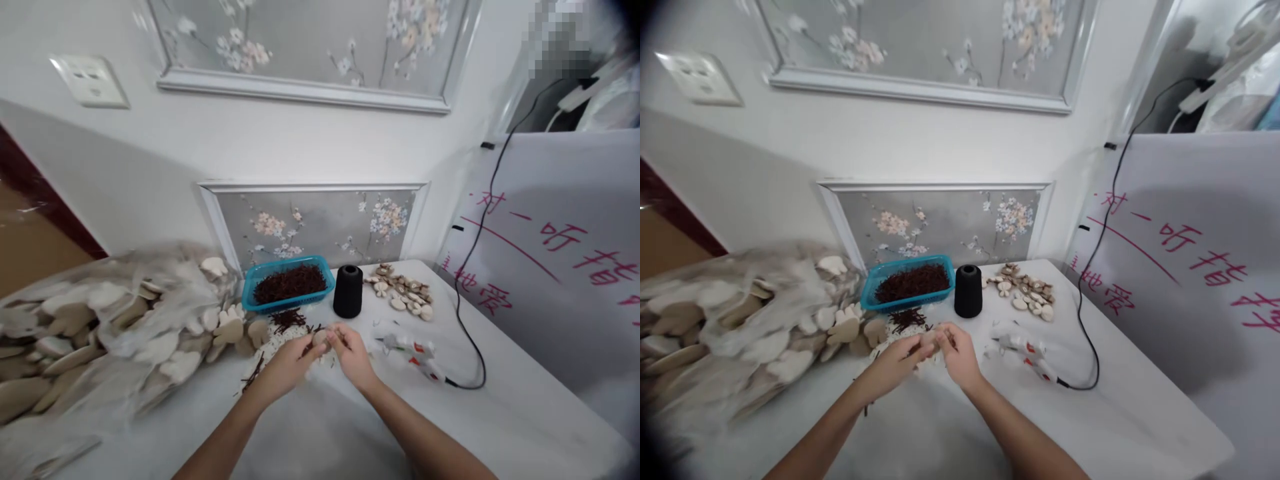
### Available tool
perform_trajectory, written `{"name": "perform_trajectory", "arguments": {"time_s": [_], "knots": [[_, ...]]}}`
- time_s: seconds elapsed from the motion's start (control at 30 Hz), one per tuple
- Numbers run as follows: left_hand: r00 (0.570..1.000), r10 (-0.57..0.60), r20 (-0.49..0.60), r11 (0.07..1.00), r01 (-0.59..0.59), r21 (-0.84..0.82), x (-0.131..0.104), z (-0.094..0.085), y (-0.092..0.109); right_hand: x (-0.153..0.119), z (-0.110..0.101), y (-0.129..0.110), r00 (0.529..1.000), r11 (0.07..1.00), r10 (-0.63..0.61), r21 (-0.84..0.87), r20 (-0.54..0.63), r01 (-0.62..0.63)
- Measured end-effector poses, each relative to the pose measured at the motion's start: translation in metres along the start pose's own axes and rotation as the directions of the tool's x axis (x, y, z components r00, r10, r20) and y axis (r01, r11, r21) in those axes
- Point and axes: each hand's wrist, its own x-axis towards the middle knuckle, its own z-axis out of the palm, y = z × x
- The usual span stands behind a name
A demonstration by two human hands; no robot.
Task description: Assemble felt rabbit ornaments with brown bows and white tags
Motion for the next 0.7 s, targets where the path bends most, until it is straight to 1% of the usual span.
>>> {"name": "perform_trajectory", "arguments": {"time_s": [0.07, 0.13, 0.2, 0.23, 0.33, 0.37, 0.43, 0.53, 0.63, 0.7], "knots": [[0.995, -0.004, -0.096, 0.994, -0.007, -0.113, -0.009, -0.009, 0.021, 0.012, -0.001, -0.031, 0.997, 0.994, -0.072, 0.084, 0.04, 0.069], [0.981, -0.013, -0.192, 0.976, -0.029, -0.217, -0.018, -0.019, 0.036, 0.018, -0.001, -0.059, 0.983, 0.966, -0.138, 0.236, 0.117, 0.108], [0.964, -0.004, -0.266, 0.971, -0.06, -0.233, -0.027, -0.026, 0.042, 0.018, -0.001, -0.078, 0.969, 0.951, -0.199, 0.269, 0.149, 0.154], [0.96, -0.004, -0.281, 0.971, -0.064, -0.232, -0.031, -0.029, 0.042, 0.017, -0.001, -0.083, 0.961, 0.955, -0.215, 0.243, 0.175, 0.169], [0.97, -0.048, -0.238, 0.959, -0.022, -0.283, -0.038, -0.033, 0.035, 0.011, -0.003, -0.085, 0.943, 0.977, -0.186, 0.153, 0.277, 0.148], [0.973, -0.066, -0.219, 0.95, -0.006, -0.312, -0.039, -0.034, 0.033, 0.009, -0.005, -0.084, 0.941, 0.984, -0.168, 0.105, 0.292, 0.143], [0.974, -0.083, -0.21, 0.931, 0.001, -0.365, -0.039, -0.036, 0.03, 0.006, -0.011, -0.081, 0.947, 0.986, -0.152, -0.023, 0.283, 0.165], [0.964, -0.078, -0.255, 0.897, -0.043, -0.439, -0.037, -0.041, 0.027, 0.003, -0.022, -0.081, 0.944, 0.963, -0.164, -0.162, 0.285, 0.216], [0.946, -0.104, -0.308, 0.856, -0.073, -0.512, -0.035, -0.043, 0.024, 0.001, -0.033, -0.084, 0.931, 0.944, -0.174, -0.217, 0.321, 0.251], [0.936, -0.118, -0.333, 0.844, -0.082, -0.53, -0.034, -0.043, 0.022, -0.001, -0.037, -0.088, 0.918, 0.923, -0.207, -0.243, 0.338, 0.297]]}}
